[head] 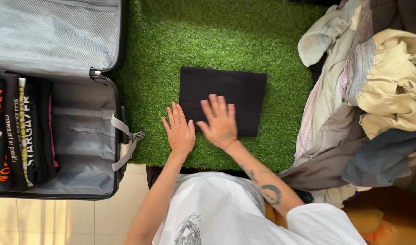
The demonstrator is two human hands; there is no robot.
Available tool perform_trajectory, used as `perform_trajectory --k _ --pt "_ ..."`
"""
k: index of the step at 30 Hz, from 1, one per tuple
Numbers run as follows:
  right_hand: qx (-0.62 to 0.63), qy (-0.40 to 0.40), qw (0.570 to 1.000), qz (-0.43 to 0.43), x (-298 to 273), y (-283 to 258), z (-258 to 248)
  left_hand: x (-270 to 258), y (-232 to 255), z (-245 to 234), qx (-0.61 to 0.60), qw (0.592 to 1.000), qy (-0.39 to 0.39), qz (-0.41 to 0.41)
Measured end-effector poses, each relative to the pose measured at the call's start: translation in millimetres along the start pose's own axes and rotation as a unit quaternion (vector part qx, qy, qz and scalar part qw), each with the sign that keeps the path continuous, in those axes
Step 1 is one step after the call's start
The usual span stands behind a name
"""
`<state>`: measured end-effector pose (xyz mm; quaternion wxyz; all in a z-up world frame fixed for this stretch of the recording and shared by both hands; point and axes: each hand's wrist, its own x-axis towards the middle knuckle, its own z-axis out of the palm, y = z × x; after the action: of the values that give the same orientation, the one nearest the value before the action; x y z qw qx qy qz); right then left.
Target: The person folds a black shirt and a white shirt by hand and places them into a suitcase, then takes a pair of tan shorts from a pile of clothes and folds them.
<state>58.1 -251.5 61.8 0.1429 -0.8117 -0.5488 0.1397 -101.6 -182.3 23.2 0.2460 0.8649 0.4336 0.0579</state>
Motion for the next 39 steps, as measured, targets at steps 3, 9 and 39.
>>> perform_trajectory --k 3,9,39 --pt "-0.044 0.032 0.996 0.076 -13 41 -20 5 2 -3 0.003 1.000 -0.009 0.001" --pt "-0.045 0.077 0.989 0.121 59 109 -16 2 2 1 0.031 0.999 0.003 0.006" --pt "0.319 0.071 0.908 0.261 -11 121 -38 57 -11 -16 -0.411 0.895 -0.085 -0.152"
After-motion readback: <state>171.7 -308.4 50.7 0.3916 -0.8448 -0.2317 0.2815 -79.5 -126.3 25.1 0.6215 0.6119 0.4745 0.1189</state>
